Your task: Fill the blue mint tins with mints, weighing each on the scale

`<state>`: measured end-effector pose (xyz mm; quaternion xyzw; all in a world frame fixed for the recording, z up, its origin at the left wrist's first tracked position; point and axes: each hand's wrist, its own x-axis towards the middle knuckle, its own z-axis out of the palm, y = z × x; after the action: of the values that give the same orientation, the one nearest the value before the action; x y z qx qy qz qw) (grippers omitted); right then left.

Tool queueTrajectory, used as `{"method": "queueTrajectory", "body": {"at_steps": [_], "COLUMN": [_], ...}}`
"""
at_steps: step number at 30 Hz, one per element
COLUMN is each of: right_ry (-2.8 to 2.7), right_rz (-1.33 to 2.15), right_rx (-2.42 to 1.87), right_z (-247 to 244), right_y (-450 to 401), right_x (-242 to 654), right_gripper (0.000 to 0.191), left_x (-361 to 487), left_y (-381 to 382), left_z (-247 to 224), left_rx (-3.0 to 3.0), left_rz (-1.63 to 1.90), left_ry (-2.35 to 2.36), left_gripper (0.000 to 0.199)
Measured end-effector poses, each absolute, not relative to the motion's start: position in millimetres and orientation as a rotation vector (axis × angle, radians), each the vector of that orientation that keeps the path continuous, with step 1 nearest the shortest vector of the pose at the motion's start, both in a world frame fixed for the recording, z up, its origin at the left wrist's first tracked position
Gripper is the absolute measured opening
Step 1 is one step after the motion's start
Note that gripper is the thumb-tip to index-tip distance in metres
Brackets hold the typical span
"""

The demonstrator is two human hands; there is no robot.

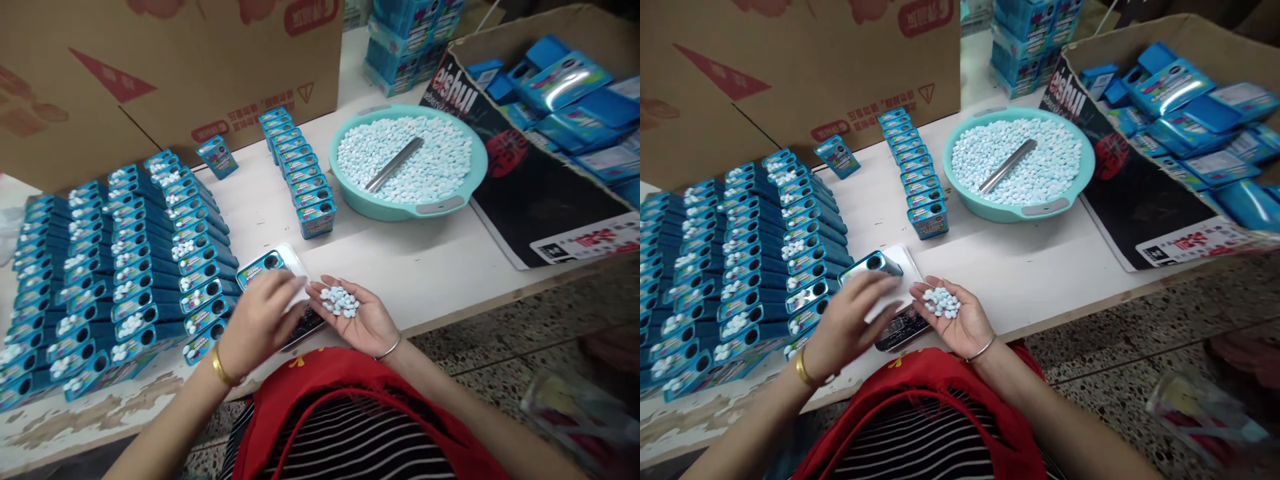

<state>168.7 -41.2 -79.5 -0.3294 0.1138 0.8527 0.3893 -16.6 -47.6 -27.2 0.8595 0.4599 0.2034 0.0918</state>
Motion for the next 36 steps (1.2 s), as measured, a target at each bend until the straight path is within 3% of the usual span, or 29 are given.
{"method": "queueTrajectory", "body": {"at_steps": [6, 14, 21, 30, 34, 36], "right_ry": [0.374, 0.374, 0.299, 0.23, 0.233, 0.253], "right_rz": [2.243, 2.231, 2.255, 2.249, 2.211, 2.162], "right_rx": [-0.66, -0.695, -0.602, -0.523, -0.589, -0.64], "right_z": [-73.8, -69.3, -69.1, -59.9, -63.8, -67.3], "right_y": [-41.0, -41.2, -39.6, -31.5, -30.8, -30.7], "right_x": [161.4, 161.8, 160.0, 151.8, 157.7, 164.2], "right_gripper": [0.028, 0.036, 0.034, 0.029, 0.027, 0.027], "left_x": [14.0, 5.5, 4.4, -15.9, -35.4, -46.5], "left_y": [-50.9, -47.8, -52.1, -34.6, -23.2, -22.8], "left_z": [-38.4, -31.7, -36.9, -15.4, -17.0, -20.1], "left_rx": [2.309, 2.27, 2.403, 2.386, 2.428, 2.429], "left_rz": [0.485, 0.421, 0.565, 0.955, 0.831, 0.749], "left_ry": [1.207, 1.159, 1.149, 1.584, 1.636, 1.688], "left_gripper": [0.02, 0.023, 0.02, 0.011, 0.008, 0.016]}}
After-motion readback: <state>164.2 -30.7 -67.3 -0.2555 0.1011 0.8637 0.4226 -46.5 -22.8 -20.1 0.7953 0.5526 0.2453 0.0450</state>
